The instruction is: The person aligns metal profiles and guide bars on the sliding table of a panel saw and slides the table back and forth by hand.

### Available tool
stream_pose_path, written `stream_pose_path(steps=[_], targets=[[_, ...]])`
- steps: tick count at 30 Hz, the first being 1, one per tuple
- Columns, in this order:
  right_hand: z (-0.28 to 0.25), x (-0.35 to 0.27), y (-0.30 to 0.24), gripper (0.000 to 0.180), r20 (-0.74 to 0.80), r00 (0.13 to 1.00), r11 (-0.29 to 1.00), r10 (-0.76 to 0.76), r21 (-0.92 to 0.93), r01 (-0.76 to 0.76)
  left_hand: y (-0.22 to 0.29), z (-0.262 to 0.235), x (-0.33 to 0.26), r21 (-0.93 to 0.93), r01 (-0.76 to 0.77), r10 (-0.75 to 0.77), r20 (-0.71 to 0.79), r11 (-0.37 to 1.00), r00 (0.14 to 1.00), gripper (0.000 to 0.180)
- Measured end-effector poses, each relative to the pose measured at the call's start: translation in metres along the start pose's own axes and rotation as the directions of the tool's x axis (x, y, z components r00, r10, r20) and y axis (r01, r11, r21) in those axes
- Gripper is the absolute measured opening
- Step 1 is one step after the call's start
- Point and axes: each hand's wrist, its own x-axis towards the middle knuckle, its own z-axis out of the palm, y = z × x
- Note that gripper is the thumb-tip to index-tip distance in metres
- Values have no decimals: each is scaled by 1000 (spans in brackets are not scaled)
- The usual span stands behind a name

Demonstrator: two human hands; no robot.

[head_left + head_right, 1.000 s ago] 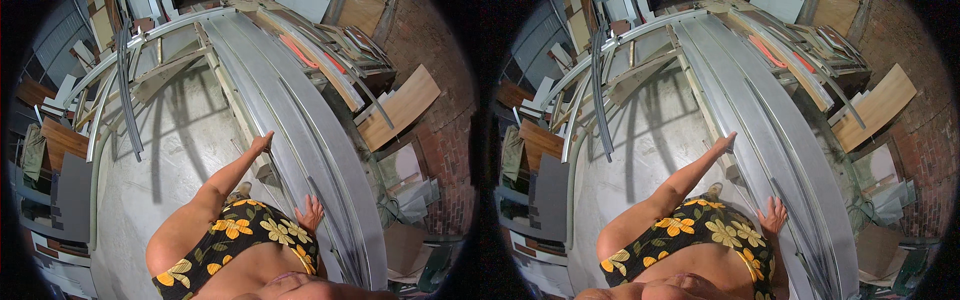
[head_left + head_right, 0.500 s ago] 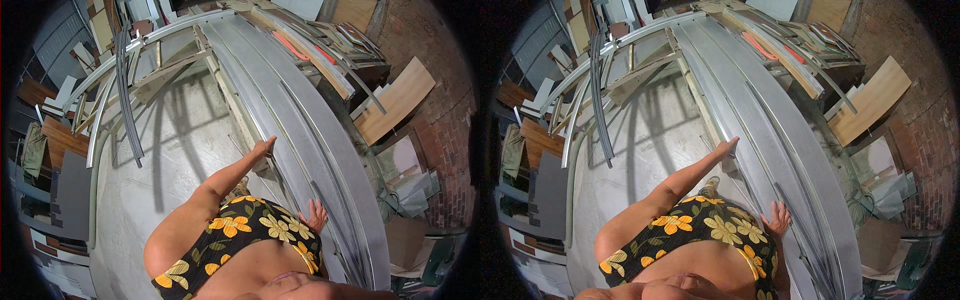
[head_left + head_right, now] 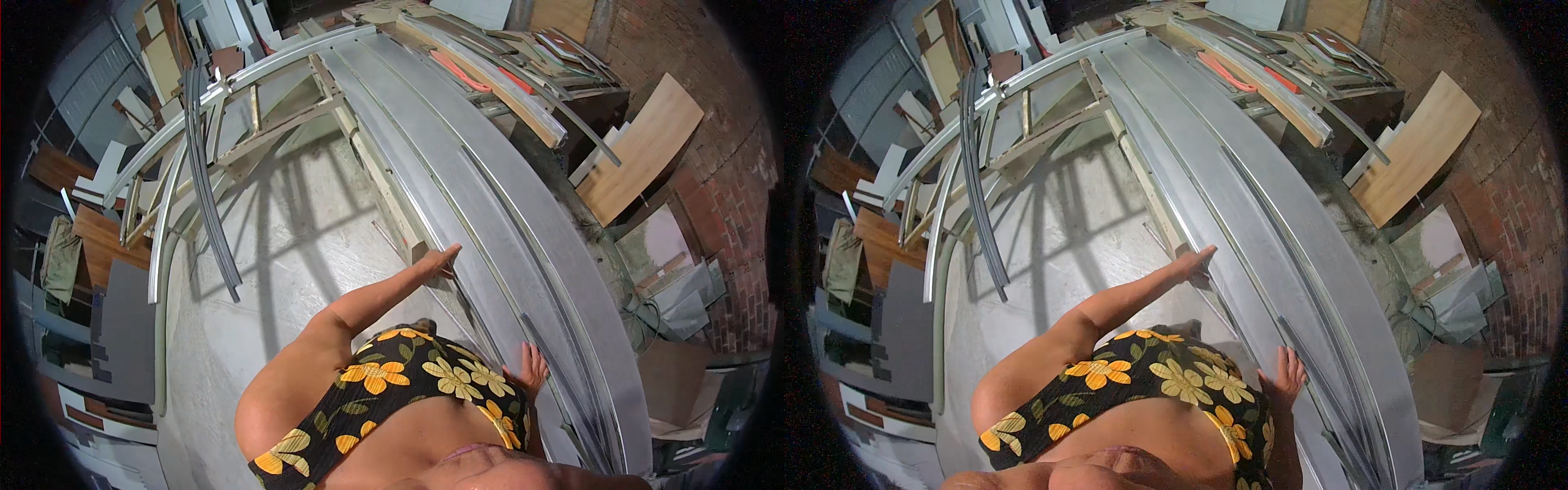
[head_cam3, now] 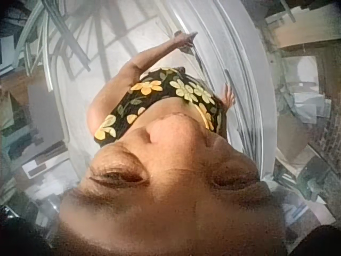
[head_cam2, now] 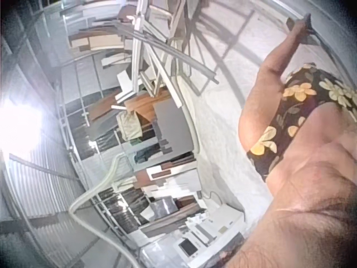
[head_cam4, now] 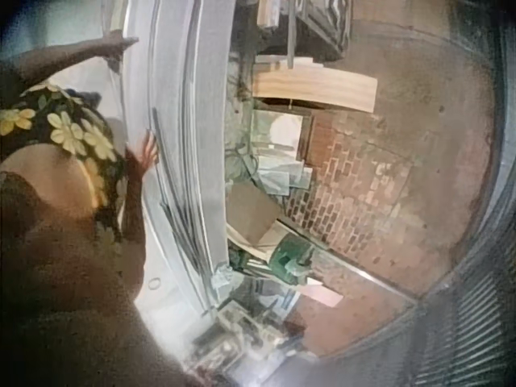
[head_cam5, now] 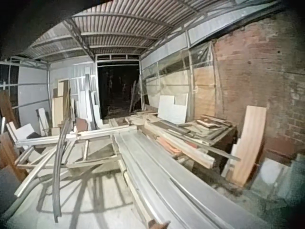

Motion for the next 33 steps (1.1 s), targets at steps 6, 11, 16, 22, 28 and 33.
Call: stream_pose_path(steps=[6,11,16,22,28,33], targets=[[-22,-35,-4,73,113,963,969,245,-54,-240,4,22,-43,275,154,-218,217,949,952,98],[-36,-55,10,76,152,967,978,206,-55,-199,-13,40,-56,271,174,-236,216,947,948,92],[-57,-71,15,86,161,969,983,186,-39,-182,-23,64,-67,209,199,-244,219,958,945,92],[-53,-102,16,89,109,979,985,172,-14,-172,-36,67,-86,190,185,-230,252,964,940,90],[-46,-111,26,81,105,962,965,250,57,-257,-39,62,-84,152,194,-225,230,969,947,90],[-37,-104,19,54,92,982,981,163,-118,-152,-30,48,-86,164,195,-227,205,967,952,80]])
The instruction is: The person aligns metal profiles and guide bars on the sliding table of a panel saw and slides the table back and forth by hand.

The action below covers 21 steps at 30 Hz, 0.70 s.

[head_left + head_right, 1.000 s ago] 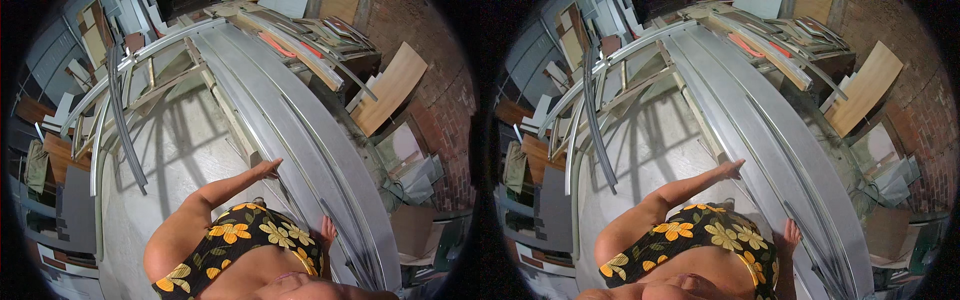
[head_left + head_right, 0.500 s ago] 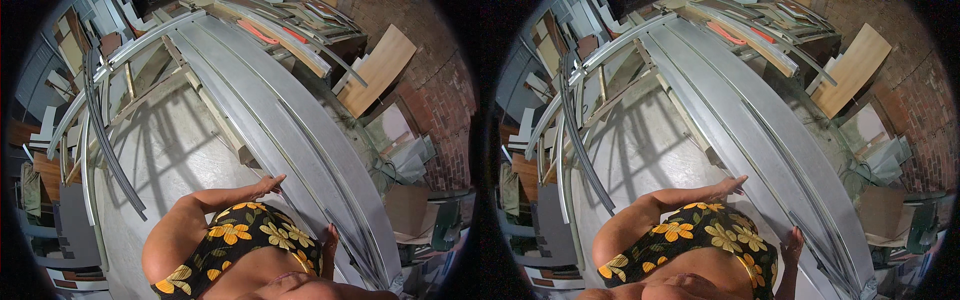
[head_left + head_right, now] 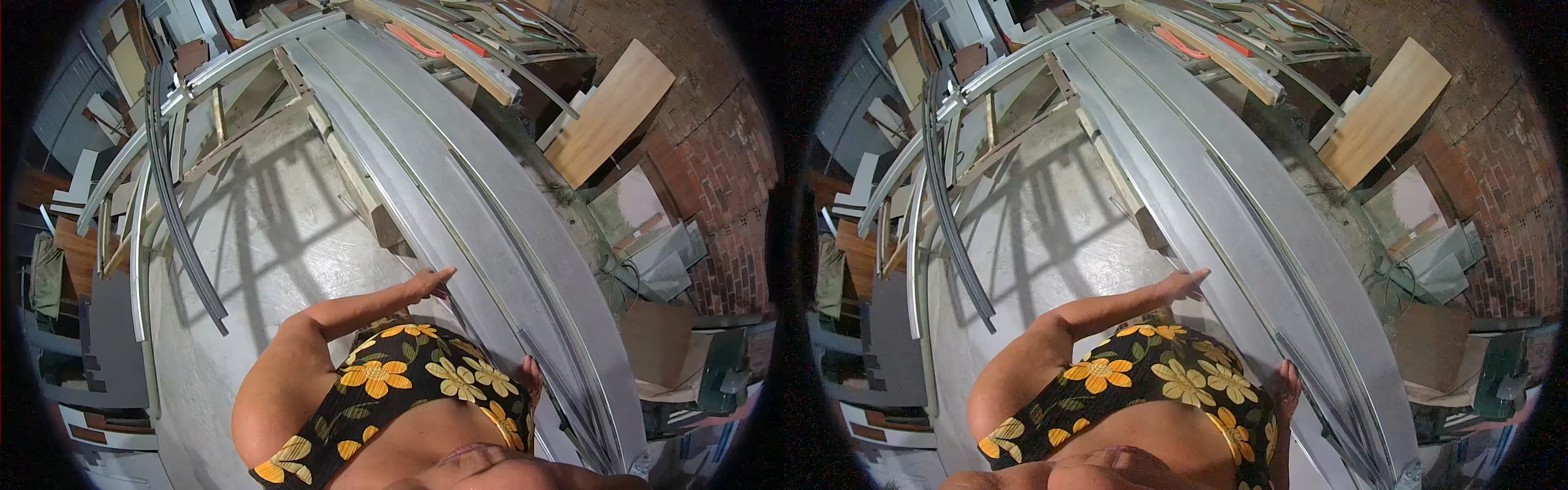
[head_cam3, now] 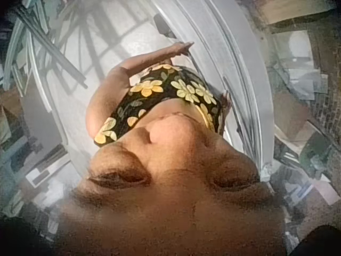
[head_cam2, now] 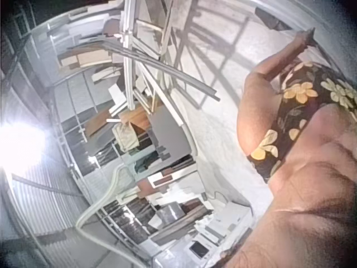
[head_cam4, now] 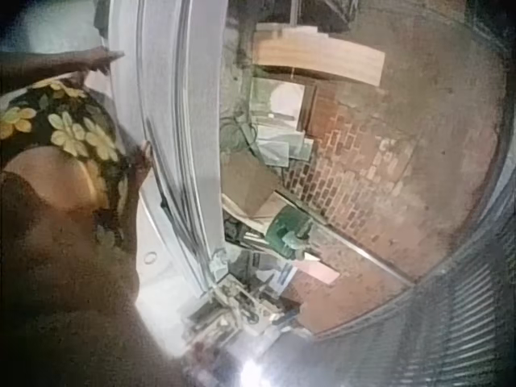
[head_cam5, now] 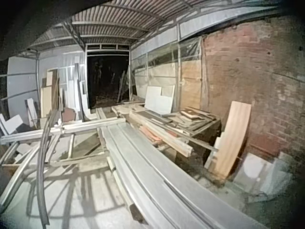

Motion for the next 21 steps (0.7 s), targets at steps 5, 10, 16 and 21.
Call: stream_pose_path(steps=[5,10,16,21], targets=[[-9,-18,24,60,-81,991,987,-109,-124,99,9,33,-25,102,8,-20,109,995,994,100],[-5,-28,35,72,19,995,993,99,61,-100,-8,43,-13,122,-25,14,93,992,996,108],[-34,-24,19,68,-123,992,994,37,109,-23,-12,47,-6,128,59,-55,-30,990,998,91],[11,-7,74,67,-193,980,984,41,178,-6,-24,59,49,128,65,-59,-49,990,997,91]])
